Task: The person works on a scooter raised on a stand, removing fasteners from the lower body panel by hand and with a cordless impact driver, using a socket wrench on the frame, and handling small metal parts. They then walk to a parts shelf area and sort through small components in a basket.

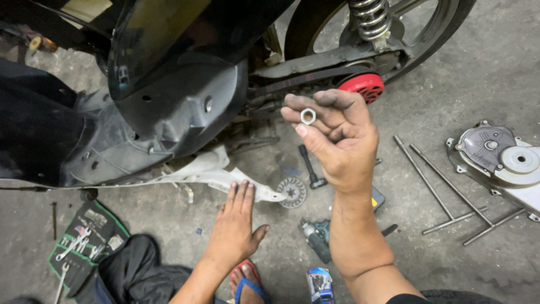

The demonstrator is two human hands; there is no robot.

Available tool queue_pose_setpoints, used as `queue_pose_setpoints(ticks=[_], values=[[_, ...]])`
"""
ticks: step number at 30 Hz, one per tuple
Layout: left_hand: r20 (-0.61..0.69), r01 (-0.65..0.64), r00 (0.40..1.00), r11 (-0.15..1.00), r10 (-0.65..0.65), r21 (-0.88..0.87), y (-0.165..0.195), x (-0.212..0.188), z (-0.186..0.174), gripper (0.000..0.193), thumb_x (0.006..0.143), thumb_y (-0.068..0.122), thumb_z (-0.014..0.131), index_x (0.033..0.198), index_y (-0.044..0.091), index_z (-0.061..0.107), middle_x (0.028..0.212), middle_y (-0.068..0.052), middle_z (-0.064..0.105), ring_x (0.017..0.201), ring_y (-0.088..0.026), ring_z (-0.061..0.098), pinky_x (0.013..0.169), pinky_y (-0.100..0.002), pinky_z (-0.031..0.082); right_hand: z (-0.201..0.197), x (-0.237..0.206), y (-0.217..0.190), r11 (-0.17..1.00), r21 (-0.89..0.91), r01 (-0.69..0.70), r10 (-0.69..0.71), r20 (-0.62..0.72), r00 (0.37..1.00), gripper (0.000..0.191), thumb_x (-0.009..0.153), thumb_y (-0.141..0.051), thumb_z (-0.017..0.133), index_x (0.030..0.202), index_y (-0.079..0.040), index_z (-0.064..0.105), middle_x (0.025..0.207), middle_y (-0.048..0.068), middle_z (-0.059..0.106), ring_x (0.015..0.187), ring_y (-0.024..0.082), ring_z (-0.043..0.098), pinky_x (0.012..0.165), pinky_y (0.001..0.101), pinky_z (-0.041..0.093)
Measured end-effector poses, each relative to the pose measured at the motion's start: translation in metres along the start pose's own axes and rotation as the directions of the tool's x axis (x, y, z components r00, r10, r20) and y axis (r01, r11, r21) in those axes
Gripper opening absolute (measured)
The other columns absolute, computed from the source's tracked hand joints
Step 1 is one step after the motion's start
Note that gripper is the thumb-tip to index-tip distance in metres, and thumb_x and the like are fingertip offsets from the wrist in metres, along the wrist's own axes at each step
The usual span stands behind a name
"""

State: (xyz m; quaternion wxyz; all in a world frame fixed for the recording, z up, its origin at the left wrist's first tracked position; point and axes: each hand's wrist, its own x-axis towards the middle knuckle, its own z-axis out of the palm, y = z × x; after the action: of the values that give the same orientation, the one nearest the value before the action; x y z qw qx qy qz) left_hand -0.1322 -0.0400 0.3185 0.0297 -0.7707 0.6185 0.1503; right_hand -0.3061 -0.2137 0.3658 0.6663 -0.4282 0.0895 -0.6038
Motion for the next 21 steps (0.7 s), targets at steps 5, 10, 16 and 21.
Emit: queue_pose_setpoints(ticks=[5,10,16,21], values=[[-0.006,-0.002,1.0,1.0,0.002,-0.006,-0.0001,0.0017,0.0007,0.105,0.076,0.037,0.082,0.156,-0.001,0.025,0.166,-0.02,0.025,0.15,-0.04,0.018,0.113,-0.053,0.03,-0.0027,0.0008,0.0005,1.0,0.007,-0.003,0.003,0.0,1.0,0.039,0.097,0.015,0.065,0.128,0.0,0.047,0.131,0.029,0.068,0.12,0.034,0.072,0.109,0.0412,0.059],[-0.027,-0.018,0.999,1.0,0.018,-0.007,0.0001,0.0018,0.0008,0.105,0.075,0.037,0.082,0.156,-0.002,0.026,0.165,-0.021,0.026,0.15,-0.041,0.019,0.113,-0.052,0.03,-0.0037,0.0007,0.0009,1.0,0.006,-0.005,0.005,-0.003,1.0,0.039,0.096,0.015,0.066,0.126,0.0,0.047,0.13,0.03,0.069,0.119,0.034,0.073,0.107,0.0409,0.06],[-0.021,-0.015,1.0,1.0,0.014,-0.009,0.0006,0.0019,0.0001,0.104,0.076,0.037,0.082,0.155,-0.002,0.027,0.165,-0.022,0.026,0.15,-0.041,0.019,0.112,-0.052,0.031,-0.0043,0.0012,0.0021,1.0,0.009,0.009,-0.009,0.0,1.0,0.038,0.097,0.015,0.066,0.126,0.0,0.047,0.128,0.03,0.069,0.118,0.034,0.073,0.107,0.0415,0.06],[0.002,0.008,1.0,1.0,-0.008,0.008,0.0025,0.0031,-0.0015,0.105,0.076,0.038,0.081,0.156,-0.001,0.026,0.166,-0.02,0.025,0.15,-0.04,0.018,0.112,-0.053,0.03,-0.0058,0.0016,0.0015,1.0,0.006,0.011,-0.011,-0.003,1.0,0.037,0.098,0.013,0.066,0.126,0.0,0.047,0.128,0.03,0.069,0.117,0.034,0.073,0.108,0.0415,0.061]])
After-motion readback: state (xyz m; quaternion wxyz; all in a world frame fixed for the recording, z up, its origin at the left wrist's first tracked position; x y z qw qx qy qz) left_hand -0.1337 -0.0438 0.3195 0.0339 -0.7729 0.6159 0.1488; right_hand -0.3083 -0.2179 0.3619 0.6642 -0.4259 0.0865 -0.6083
